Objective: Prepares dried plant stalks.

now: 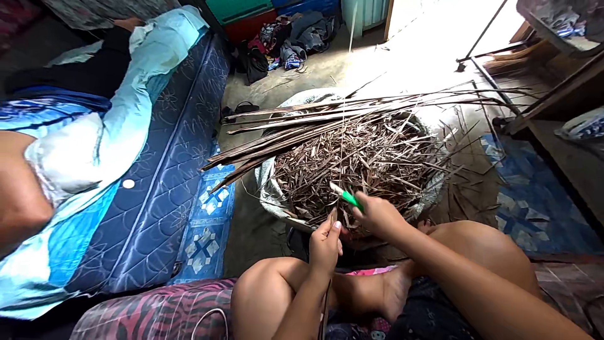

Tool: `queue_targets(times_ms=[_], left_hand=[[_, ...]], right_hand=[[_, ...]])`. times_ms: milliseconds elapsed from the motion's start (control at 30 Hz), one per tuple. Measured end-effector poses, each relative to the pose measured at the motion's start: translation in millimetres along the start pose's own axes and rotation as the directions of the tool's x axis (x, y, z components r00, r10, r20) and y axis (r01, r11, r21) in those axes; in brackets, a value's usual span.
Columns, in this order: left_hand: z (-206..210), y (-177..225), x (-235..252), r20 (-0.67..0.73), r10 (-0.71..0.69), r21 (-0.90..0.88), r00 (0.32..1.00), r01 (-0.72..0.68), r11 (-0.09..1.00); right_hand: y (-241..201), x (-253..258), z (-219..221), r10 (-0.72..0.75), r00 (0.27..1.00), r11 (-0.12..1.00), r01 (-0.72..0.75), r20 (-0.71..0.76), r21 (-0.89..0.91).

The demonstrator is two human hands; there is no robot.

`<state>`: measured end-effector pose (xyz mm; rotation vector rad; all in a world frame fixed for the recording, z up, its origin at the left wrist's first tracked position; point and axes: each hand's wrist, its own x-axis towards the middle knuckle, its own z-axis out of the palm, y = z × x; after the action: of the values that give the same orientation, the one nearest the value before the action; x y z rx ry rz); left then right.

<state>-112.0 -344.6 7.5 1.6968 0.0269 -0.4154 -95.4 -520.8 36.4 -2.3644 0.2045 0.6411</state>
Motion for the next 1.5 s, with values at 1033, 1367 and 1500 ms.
queue_targets(times_ms=[1033, 1367, 1500], left_hand=[[-1.9, 7.0, -5.2, 0.053, -0.014, -0.052, 0.999, 0.017, 0.998], [1.1, 9.0, -13.3, 0.13, -0.073, -0.072, 0.989, 0.083, 0.994], [3.7, 10.1, -10.2, 0.18, -0.012, 0.068, 0.984, -0.001, 0.998]], right_hand=[[-5.5, -6.4, -14.3, 0.045, 0.998, 0.991, -0.04, 0.042, -0.126], [26.8, 29.5, -31.5, 0.138, 0.981, 0.98, -0.115, -0.138, 0.164], [32.2, 31.7, -10.5, -0.039, 0.983, 0.763, 0.146, -0.18, 0.63]])
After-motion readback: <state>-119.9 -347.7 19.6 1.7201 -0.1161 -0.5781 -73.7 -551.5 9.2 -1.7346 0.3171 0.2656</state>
